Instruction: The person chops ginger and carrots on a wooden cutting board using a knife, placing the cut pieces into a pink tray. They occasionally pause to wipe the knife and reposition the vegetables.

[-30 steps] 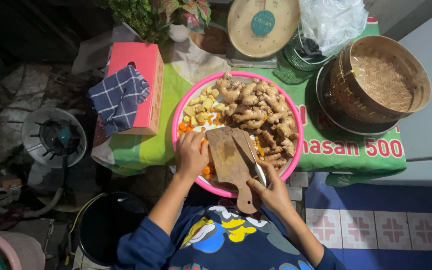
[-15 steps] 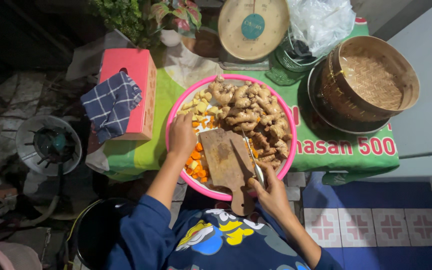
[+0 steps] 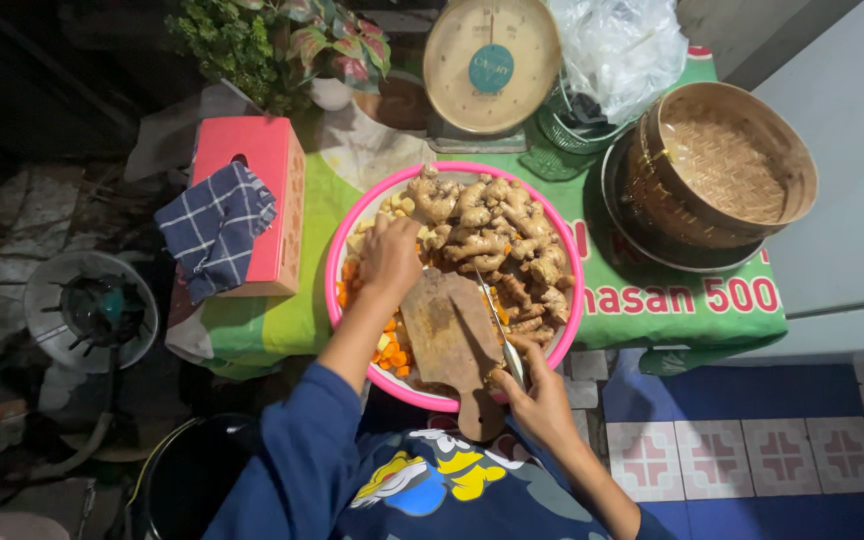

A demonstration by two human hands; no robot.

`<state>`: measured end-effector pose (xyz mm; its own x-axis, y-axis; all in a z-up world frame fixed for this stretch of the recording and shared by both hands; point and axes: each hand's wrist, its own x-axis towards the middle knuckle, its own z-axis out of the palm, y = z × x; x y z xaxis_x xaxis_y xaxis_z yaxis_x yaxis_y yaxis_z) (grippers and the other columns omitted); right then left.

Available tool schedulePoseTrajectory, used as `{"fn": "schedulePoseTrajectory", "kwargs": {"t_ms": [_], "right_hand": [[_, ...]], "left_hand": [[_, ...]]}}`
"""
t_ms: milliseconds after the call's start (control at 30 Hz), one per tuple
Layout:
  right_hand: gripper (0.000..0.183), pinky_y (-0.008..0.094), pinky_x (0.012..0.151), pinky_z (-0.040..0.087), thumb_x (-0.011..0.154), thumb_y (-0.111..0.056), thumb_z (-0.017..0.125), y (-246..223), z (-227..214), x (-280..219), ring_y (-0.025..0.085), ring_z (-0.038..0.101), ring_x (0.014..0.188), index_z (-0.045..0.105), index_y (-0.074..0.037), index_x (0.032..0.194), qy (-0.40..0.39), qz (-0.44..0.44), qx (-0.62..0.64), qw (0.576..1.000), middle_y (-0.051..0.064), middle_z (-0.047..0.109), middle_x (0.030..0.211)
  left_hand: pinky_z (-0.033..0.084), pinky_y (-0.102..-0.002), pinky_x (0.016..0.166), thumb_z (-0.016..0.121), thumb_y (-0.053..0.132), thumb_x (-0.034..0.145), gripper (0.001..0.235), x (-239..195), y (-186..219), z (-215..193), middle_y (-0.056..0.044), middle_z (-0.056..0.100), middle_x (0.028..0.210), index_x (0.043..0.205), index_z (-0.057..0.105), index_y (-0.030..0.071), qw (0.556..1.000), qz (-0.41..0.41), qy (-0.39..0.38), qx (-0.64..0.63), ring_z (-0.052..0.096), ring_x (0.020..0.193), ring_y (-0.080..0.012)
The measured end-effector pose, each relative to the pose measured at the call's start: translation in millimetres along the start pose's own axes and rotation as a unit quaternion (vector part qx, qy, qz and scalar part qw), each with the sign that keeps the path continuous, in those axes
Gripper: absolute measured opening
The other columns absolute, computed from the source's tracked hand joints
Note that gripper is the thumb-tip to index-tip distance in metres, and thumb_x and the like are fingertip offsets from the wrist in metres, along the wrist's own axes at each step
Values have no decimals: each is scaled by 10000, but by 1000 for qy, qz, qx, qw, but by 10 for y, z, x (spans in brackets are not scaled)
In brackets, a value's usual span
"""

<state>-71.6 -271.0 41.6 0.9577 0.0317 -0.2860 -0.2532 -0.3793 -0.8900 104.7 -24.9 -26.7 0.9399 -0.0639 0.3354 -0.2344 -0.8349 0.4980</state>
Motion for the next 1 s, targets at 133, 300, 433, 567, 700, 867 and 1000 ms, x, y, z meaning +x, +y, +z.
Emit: {"fn": "schedulePoseTrajectory", "kwargs": {"t_ms": [133, 300, 433, 567, 700, 867, 1000], "right_hand": [[475, 274, 746, 563, 891, -75, 715, 32, -57, -25, 89, 667, 870, 568, -113, 1341, 14, -2, -6, 1000, 40, 730, 964], [475, 270, 772, 557, 902, -60, 703, 55, -83, -30, 94, 671, 910, 564, -118, 1353, 7, -11, 30, 999, 45, 729, 1015], [458, 274, 747, 581, 917, -56, 662, 13, -12, -24, 102, 689, 892, 555, -126, 1357, -19, 8, 82, 996, 46, 680, 980], [475, 285, 710, 552, 897, -90, 700, -67, -37, -54, 118, 678, 826, 553, -132, 1347, -16, 58, 22, 998, 37, 710, 955], [455, 272, 775, 533, 899, -96, 707, -90, -103, -45, 92, 643, 895, 570, -103, 1332, 0, -15, -17, 1000, 39, 716, 960], [419, 278, 794, 518, 941, -130, 672, -134, -136, -11, 101, 614, 911, 568, -90, 1345, 2, -37, -25, 999, 56, 688, 994], [408, 300, 789, 541, 988, -170, 609, -237, -142, 51, 168, 670, 884, 550, -106, 1386, -20, 14, -21, 999, 88, 699, 992]], "left_hand": [[450, -497, 980, 629, -32, 791, 144, 109, -17, 131, -107, 716, 1015, 877, 704, 55, 997, -16, -51, 47, 562, 1117, -381], [430, -515, 974, 660, -4, 755, 156, 56, -135, 93, -108, 704, 975, 885, 692, 77, 999, 15, -22, 25, 553, 1146, -393], [418, -534, 959, 674, 8, 704, 219, 49, -107, 135, -132, 701, 972, 915, 677, 65, 998, 38, -29, 43, 542, 1109, -413], [430, -514, 997, 648, -34, 763, 192, 168, -72, 157, -104, 719, 995, 917, 668, 78, 996, -4, -70, 48, 557, 1116, -373], [432, -509, 961, 640, -30, 770, 187, 158, -93, 26, -102, 736, 1004, 920, 683, 72, 999, -17, -30, -18, 560, 1094, -382], [458, -484, 915, 628, -7, 845, 281, -23, 93, -194, -174, 717, 1071, 1121, 678, 14, 987, -38, 74, -140, 590, 1037, -413], [525, -435, 877, 608, 13, 904, 256, -515, 374, -272, -182, 698, 1049, 1145, 693, 39, 962, -105, -19, -251, 660, 997, -376]]}}
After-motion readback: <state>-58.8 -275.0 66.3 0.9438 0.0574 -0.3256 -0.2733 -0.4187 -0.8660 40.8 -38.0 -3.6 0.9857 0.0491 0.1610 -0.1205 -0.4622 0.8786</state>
